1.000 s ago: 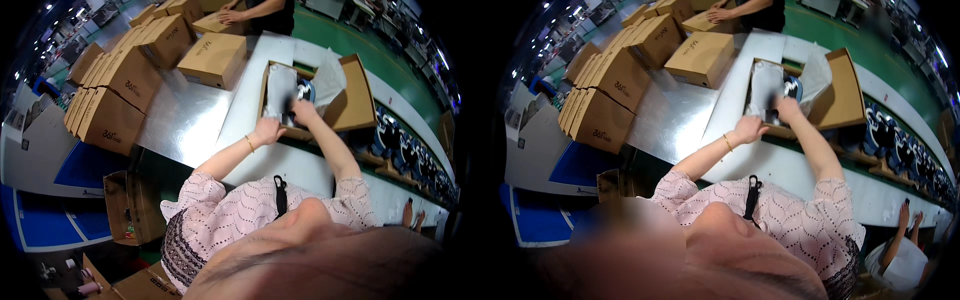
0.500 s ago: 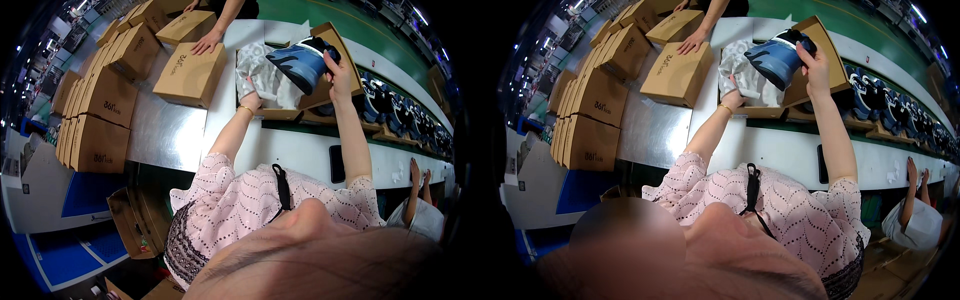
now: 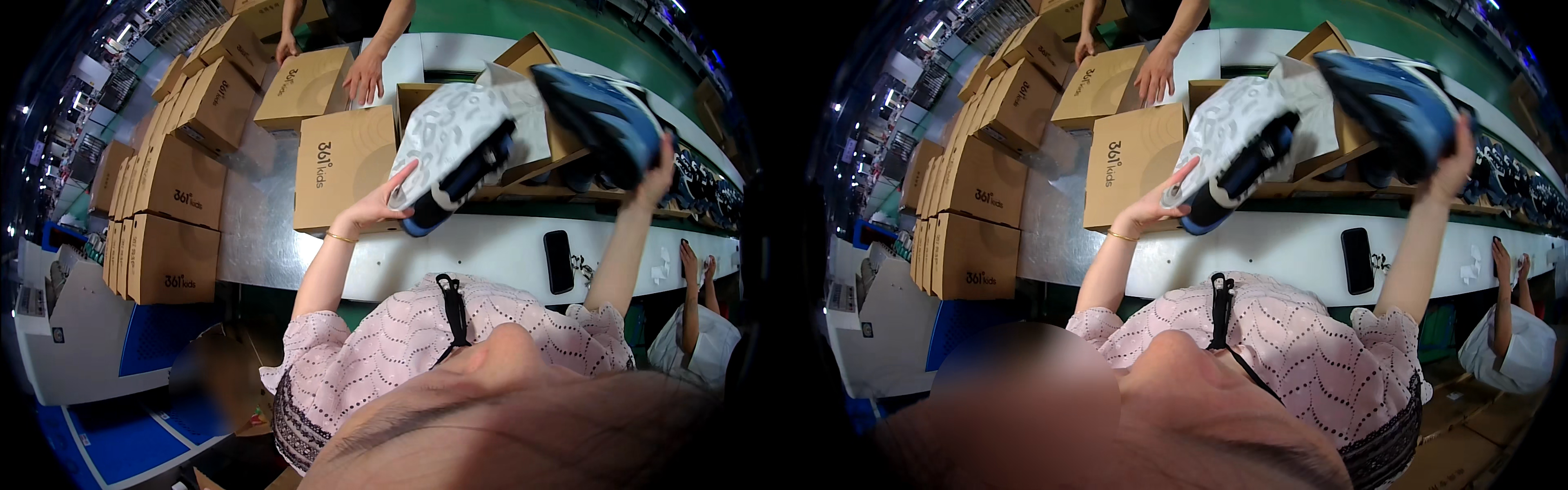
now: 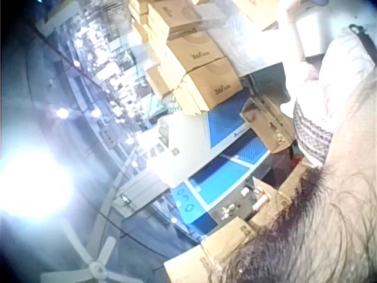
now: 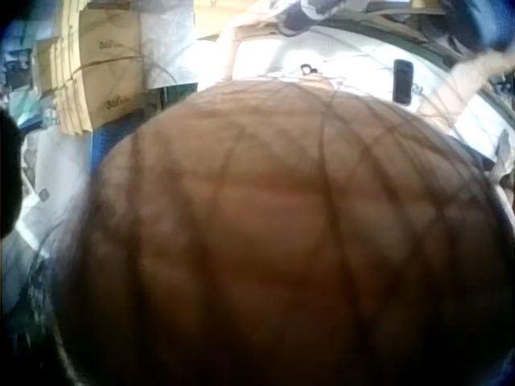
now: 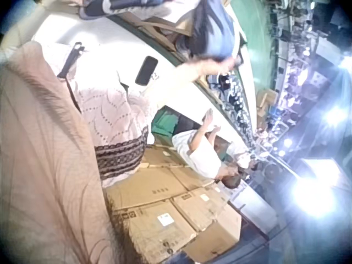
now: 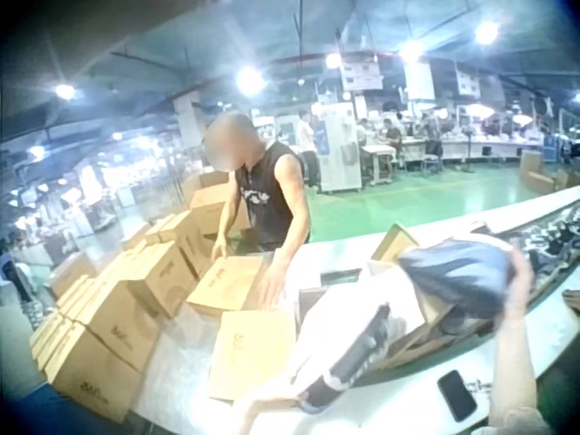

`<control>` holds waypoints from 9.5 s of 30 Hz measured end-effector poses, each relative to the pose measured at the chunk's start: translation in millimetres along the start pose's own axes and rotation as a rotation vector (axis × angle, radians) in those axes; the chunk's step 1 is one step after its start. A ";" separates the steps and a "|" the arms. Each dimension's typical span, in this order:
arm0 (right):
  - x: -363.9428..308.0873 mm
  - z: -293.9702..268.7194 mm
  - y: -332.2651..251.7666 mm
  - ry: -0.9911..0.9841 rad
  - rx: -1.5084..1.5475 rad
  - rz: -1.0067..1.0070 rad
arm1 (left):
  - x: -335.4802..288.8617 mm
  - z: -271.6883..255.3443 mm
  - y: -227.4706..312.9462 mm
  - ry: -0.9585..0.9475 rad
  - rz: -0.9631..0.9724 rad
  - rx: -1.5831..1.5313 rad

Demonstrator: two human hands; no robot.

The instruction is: The person repeatedly opens cardboard shoe boxes, removes blue and white sneakers, places them on a nearby surface, and then places them back into the boxes. The person handles the shoes and boxes by hand in a repetitive cycle.

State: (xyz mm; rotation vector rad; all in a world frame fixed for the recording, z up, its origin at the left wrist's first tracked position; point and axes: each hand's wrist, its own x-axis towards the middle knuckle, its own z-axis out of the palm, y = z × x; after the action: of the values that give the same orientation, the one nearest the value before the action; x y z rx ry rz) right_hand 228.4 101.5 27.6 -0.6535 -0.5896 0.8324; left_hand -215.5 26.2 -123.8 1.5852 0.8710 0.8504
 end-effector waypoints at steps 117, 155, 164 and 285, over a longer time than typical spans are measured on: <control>-183.4 -249.7 124.6 -0.320 -2.112 0.177 | 23.5 -156.6 -134.2 0.755 -0.348 -0.176; -191.3 70.0 263.9 -1.521 -1.907 -0.406 | 101.0 19.5 11.5 0.386 -0.192 0.512; -203.6 39.7 240.7 -1.266 -1.463 -0.498 | 36.1 -25.6 -80.1 0.192 -0.377 1.210; -67.2 -19.9 8.9 -0.131 -0.801 -0.335 | 118.4 -2.7 -107.7 -0.220 -0.603 0.781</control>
State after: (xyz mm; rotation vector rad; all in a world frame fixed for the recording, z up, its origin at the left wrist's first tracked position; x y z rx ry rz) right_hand 201.7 45.6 -6.5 -1.1876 -1.1365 0.2990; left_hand -172.5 146.9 -219.7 1.8452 1.5177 -0.1299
